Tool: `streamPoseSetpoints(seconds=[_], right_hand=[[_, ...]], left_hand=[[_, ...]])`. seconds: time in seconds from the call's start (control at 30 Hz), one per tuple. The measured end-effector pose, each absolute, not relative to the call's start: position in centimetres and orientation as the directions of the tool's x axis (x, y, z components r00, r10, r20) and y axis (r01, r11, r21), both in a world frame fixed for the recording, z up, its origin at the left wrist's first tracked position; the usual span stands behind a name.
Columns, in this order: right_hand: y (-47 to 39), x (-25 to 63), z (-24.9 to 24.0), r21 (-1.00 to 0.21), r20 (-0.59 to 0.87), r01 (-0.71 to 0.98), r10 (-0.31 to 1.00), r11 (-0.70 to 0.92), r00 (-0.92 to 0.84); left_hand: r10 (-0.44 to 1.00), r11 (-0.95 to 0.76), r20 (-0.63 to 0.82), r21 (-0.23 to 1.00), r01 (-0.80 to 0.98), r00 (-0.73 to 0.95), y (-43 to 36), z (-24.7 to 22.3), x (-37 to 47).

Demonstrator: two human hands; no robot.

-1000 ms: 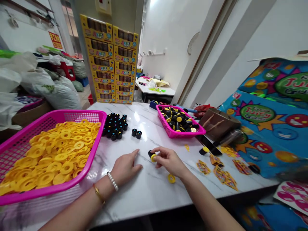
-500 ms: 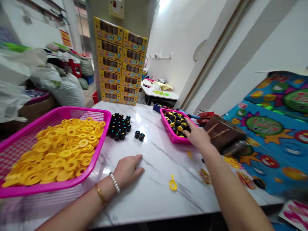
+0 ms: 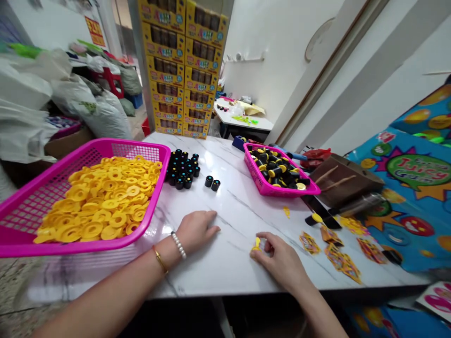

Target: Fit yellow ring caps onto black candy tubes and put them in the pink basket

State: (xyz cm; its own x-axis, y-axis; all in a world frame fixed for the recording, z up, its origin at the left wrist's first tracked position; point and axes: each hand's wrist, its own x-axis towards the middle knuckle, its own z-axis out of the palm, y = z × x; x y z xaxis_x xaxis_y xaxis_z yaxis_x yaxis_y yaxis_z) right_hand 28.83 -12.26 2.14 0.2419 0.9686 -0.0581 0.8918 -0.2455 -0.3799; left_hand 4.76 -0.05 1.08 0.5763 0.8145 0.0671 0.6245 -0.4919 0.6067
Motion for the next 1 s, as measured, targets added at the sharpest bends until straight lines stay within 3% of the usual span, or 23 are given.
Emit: streamPoseSetpoints(seconds=[0.1,0.2,0.3,0.43,0.6,0.83,1.0], right_hand=[[-10.7,26.5,3.0,-0.454,-0.112,0.882,0.990,-0.123,0.081],[-6.9,25.4,3.7,-0.526,-0.027,0.850,1.000,-0.004,-0.012],[-1.0,25.9,3.8,-0.614,0.063,0.789,0.998,0.019,0.025],[6.8,27.2,3.5,-0.716,0.040,0.696,0.992,-0.052,0.116],[10.6,26.8,3.4,-0.784,-0.046,0.617,0.997,-0.076,0.064],[6.2,24.3,1.4,-0.829,-0.049,0.559,0.995,0.010,-0.091],[2.8,24.8,1.8,-0.907,-0.159,0.408,0.982,-0.103,-0.106]], left_hand=[[0.864,-0.446,0.148,0.668,0.595,0.481,0.6,0.9,4.8],[0.925,-0.361,0.200,0.728,0.583,0.323,1.8,0.8,5.6],[0.951,-0.304,0.203,0.764,0.569,0.235,3.0,0.6,6.8],[0.972,-0.227,0.144,0.787,0.573,0.187,4.3,0.5,7.9],[0.979,-0.197,0.119,0.778,0.597,0.167,6.4,0.6,8.5],[0.967,-0.249,0.157,0.737,0.628,0.198,6.4,0.4,8.5],[0.927,-0.363,0.197,0.688,0.628,0.320,3.3,0.4,6.6]])
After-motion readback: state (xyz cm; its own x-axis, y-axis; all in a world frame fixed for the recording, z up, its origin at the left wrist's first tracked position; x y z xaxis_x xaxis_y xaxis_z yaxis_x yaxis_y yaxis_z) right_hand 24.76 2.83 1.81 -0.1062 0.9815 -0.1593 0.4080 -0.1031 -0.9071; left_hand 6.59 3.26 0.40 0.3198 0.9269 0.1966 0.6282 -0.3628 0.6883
